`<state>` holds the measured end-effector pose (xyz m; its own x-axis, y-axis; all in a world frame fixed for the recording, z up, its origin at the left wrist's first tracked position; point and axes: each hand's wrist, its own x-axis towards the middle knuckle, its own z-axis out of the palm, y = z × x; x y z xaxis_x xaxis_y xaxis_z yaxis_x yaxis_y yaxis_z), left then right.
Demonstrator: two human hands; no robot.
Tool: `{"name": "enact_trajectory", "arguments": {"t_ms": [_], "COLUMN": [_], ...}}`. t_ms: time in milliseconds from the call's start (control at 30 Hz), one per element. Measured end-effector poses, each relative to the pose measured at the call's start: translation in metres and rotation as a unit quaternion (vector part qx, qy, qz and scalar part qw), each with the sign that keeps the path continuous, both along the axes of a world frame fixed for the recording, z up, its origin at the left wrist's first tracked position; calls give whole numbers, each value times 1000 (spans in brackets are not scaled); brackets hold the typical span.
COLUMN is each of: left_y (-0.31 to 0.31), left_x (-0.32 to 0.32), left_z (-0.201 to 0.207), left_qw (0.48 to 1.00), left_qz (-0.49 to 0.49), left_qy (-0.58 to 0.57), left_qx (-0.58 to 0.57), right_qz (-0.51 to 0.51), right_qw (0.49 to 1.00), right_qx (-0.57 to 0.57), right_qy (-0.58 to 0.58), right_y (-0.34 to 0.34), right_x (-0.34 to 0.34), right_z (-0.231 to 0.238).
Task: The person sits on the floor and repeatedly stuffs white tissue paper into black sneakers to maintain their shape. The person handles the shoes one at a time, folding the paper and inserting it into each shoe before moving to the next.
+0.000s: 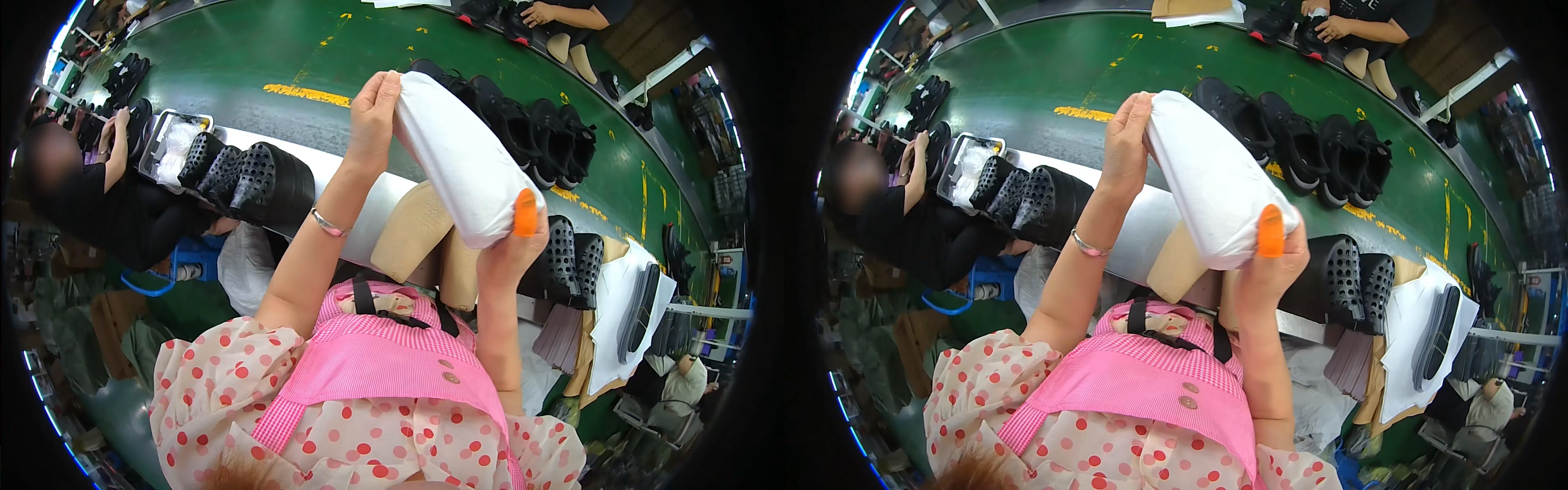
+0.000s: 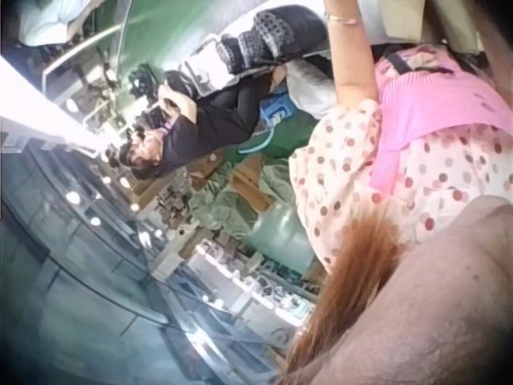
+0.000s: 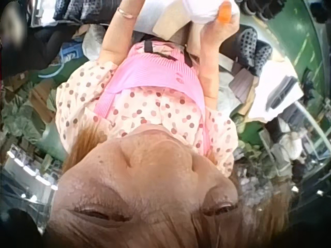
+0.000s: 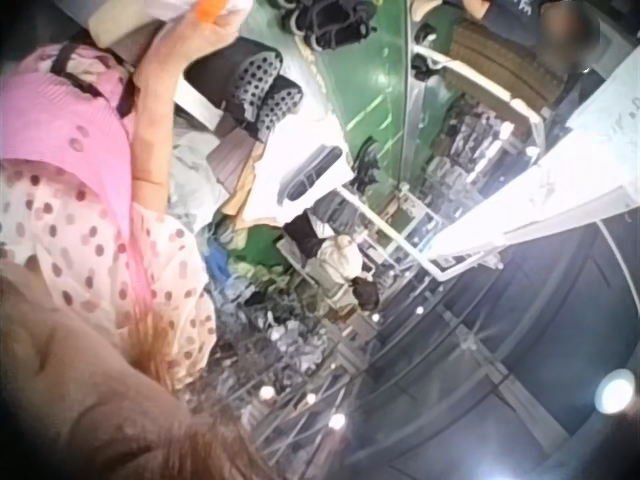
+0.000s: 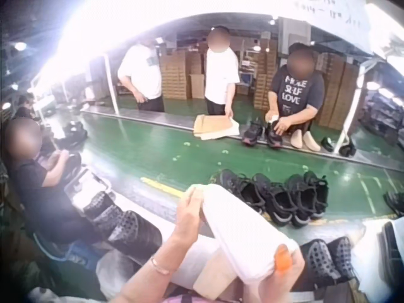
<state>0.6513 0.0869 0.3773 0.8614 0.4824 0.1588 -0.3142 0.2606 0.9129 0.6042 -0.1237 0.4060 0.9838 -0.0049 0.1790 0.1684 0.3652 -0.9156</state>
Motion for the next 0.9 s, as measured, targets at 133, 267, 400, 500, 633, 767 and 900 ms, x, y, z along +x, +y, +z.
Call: {"name": "enact_trajectory", "arguments": {"t_ms": [133,267,400,500,633,767,900], "left_y": [-5,-8,-33,-25,-27,-21,-32], "left_x": [-5,-4,0,0,-3,-3,-5], "left_z": [11,5,-9,-10,2,-15,6], "left_qw": [985,910,951,981,987,988,969], "left_qz": [-23,256,215,170,130,37,67], "left_qy": [45,22,75,63,98,99,33], "left_qx": [-166,326,210,69,11,-111,-237], "right_qz": [1,-8,-37,-32,-36,-4,21], "right_qw": [998,993,997,997,992,979,963], "right_qx": [45,90,56,65,96,172,220], "right_qy": [51,76,40,34,69,112,152], "right_y": [-11,-14,-4,-5,-1,0,4], "right_x": [12,16,17,17,21,21,21], "right_z": [-3,-9,-8,-13,-8,-7,-18]}}
